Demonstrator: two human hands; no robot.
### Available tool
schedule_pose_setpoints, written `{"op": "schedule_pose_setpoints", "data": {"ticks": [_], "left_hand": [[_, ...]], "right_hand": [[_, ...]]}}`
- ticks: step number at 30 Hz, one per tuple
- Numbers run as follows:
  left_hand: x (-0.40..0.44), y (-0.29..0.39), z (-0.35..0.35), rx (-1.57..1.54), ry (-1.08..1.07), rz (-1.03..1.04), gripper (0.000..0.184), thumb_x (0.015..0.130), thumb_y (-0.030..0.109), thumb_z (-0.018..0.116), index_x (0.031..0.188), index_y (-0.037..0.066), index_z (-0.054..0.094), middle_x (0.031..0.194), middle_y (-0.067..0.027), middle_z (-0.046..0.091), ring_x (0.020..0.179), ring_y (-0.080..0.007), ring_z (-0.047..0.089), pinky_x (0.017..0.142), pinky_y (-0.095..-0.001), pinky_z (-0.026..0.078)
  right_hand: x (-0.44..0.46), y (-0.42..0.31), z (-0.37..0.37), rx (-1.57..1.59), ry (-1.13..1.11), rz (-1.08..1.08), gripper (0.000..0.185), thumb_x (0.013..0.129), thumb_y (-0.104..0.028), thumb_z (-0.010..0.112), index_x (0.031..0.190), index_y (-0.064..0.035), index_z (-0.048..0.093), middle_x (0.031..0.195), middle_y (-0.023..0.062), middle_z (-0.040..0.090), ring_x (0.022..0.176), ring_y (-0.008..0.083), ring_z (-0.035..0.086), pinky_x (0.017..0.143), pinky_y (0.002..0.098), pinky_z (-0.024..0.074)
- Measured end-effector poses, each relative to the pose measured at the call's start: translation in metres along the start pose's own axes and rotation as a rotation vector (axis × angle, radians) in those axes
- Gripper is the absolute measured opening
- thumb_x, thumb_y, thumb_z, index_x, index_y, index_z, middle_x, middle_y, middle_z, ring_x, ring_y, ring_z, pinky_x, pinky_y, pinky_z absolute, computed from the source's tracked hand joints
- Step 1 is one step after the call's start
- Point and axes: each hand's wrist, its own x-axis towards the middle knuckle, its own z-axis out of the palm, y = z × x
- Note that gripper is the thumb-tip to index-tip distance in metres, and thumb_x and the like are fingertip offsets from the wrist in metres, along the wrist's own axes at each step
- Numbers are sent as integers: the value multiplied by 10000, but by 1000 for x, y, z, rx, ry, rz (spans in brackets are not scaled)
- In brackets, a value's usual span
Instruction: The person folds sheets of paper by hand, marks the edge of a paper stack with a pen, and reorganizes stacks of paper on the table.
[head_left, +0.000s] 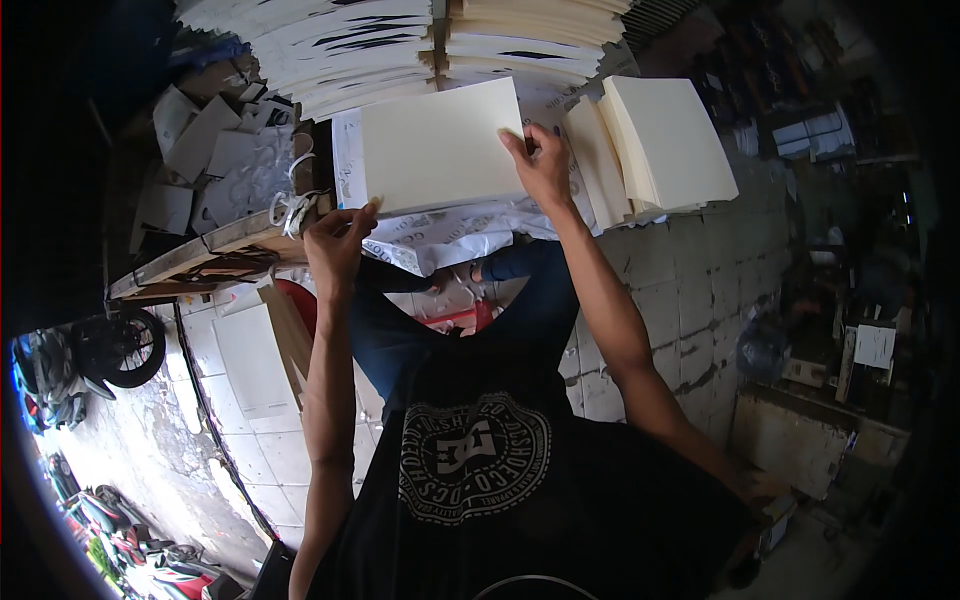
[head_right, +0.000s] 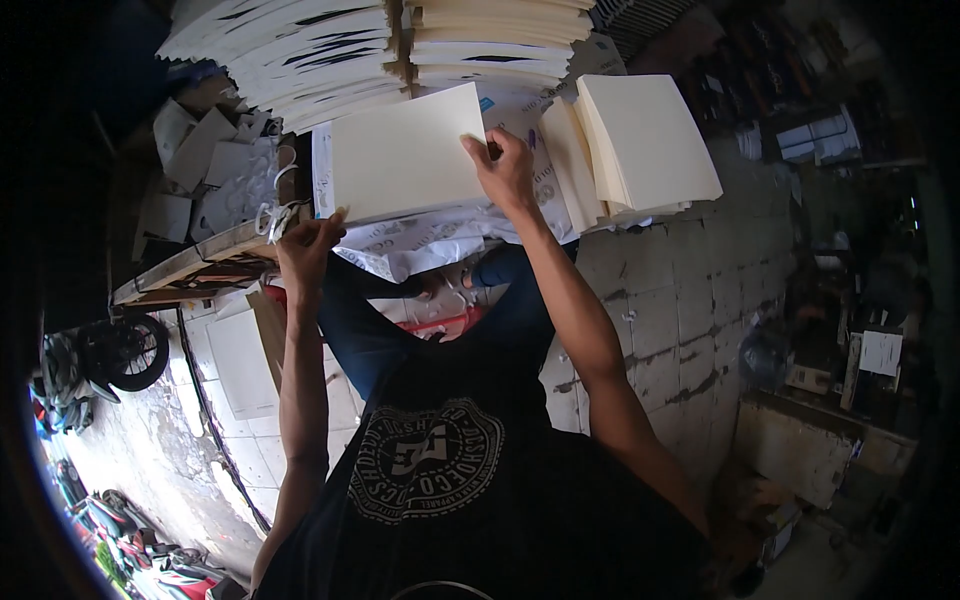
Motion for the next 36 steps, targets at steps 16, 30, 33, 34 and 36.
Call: {"op": "schedule_pose_setpoints", "data": {"ticks": [16, 30, 33, 34, 36], "left_hand": [[-10, 14, 3, 177, 62, 113, 353, 850, 285, 768, 820, -61, 705, 695, -85, 691, 631, -103, 607, 617, -247, 468], [-79, 30, 50, -464, -101, -23, 569, 1028, 459, 441, 1369, 4, 415, 1229, -146, 582, 1067, -211, 598, 895, -353, 482], [-41, 45, 45, -464, 27, 115, 448, 1016, 367, 528, 1284, 14, 466, 1119, -103, 614, 1018, -146, 596, 843, -304, 492], [-29, 50, 39, -473, 21, 180, 406, 1010, 332, 556, 1256, 17, 482, 1069, -84, 628, 988, -121, 597, 819, -281, 493], [-10, 53, 34, -433, 63, 223, 318, 1017, 282, 555, 1153, -3, 519, 989, -75, 647, 856, -86, 586, 684, -208, 446]], "right_hand": [[-97, -35, -15, -641, -158, -314, 997, 767, -612, 710, 1470, -7, 344, 1512, 154, 383, 1415, 253, 356, 1086, 621, 147], [-37, -177, -11, 735, 209, -92, 273, 941, -169, 668, 1107, 46, 640, 813, 67, 696, 781, 85, 634, 720, 237, 489], [-35, -161, -53, 825, 236, -26, 284, 960, -166, 636, 1147, 46, 604, 893, 52, 675, 825, 82, 610, 750, 231, 485], [-35, -156, -68, 821, 255, -45, 312, 963, -147, 622, 1211, 35, 566, 989, 84, 676, 890, 110, 627, 776, 240, 495], [-33, -115, -113, 452, 549, -274, 443, 906, -106, 687, 1291, 29, 515, 1172, 183, 647, 1091, 217, 624, 912, 314, 501]]}}
